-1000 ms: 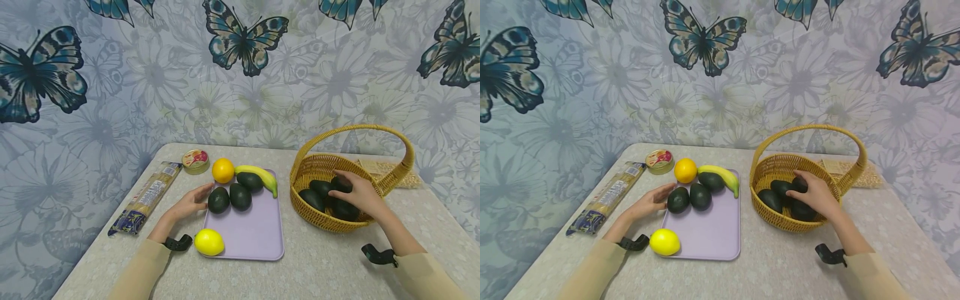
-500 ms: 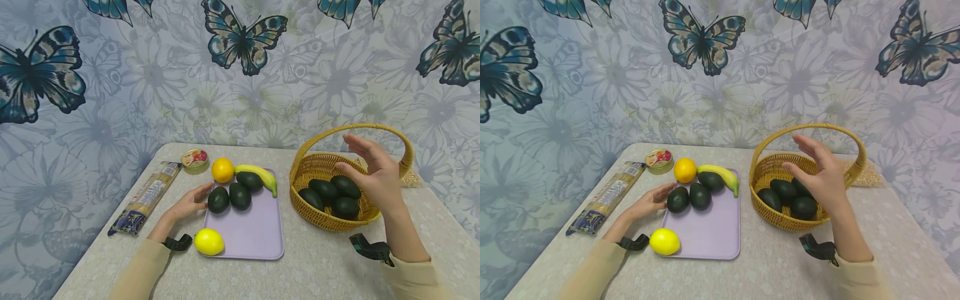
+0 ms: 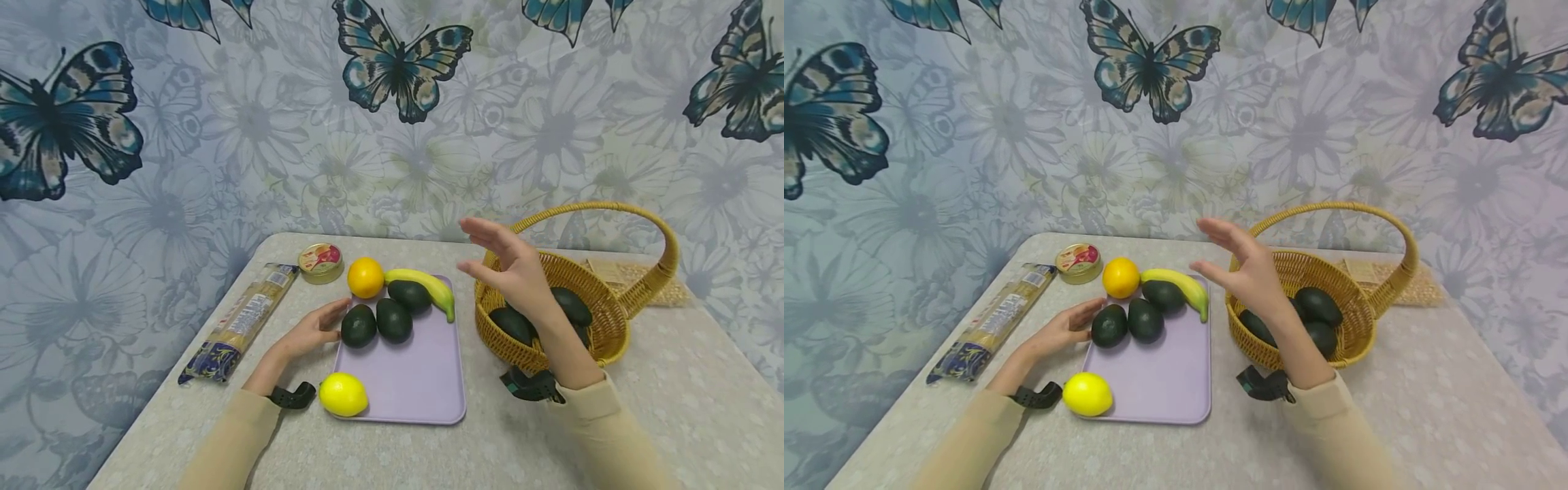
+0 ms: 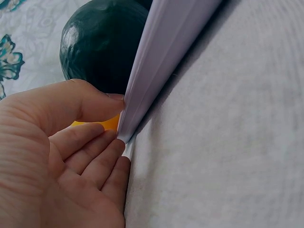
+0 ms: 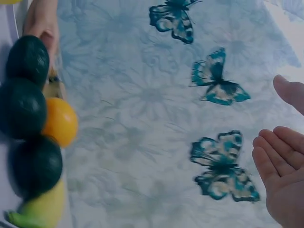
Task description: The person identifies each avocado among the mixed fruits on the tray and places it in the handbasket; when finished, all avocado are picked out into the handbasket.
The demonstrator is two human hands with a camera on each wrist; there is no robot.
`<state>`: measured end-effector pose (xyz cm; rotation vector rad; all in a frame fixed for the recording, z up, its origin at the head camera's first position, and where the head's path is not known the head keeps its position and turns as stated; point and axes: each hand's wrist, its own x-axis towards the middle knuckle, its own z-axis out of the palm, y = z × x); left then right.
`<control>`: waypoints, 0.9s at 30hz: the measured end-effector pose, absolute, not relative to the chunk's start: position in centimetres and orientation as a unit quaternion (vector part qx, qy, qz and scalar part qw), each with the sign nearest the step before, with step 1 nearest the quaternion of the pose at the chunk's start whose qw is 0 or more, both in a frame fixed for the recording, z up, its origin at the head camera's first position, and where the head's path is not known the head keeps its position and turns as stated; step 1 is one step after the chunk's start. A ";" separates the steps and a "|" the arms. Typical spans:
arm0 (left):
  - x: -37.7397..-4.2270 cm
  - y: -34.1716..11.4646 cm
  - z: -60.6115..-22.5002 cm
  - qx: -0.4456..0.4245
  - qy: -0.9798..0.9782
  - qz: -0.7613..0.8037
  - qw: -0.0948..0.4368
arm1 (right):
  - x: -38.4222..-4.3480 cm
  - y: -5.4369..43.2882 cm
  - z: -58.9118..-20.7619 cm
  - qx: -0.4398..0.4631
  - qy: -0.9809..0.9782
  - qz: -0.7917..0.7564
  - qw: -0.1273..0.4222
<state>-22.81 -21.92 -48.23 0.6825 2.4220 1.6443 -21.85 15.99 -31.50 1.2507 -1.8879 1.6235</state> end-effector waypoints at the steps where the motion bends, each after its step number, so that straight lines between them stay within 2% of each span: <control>1: -22.8 -21.9 -48.2 0.228 0.803 0.546 0.068 | -22.1 15.3 -31.8 0.438 -0.675 0.572 0.160; 6: -22.8 -21.7 -48.1 0.233 0.802 0.546 0.066 | -22.8 12.6 -33.2 0.402 -0.706 0.580 0.059; 9: -22.7 -21.5 -48.0 0.233 0.802 0.545 0.068 | -22.7 11.4 -33.8 0.373 -0.721 0.584 0.018; 12: -22.6 -21.5 -48.0 0.231 0.804 0.544 0.068 | -22.9 10.4 -34.5 0.347 -0.736 0.581 0.007; 19: -22.7 -21.8 -48.1 0.228 0.806 0.543 0.066 | -27.2 8.7 -39.9 0.280 -0.774 0.566 0.031; 27: -22.8 -21.9 -48.2 0.228 0.806 0.542 0.063 | -28.3 8.2 -42.0 0.234 -0.793 0.562 -0.008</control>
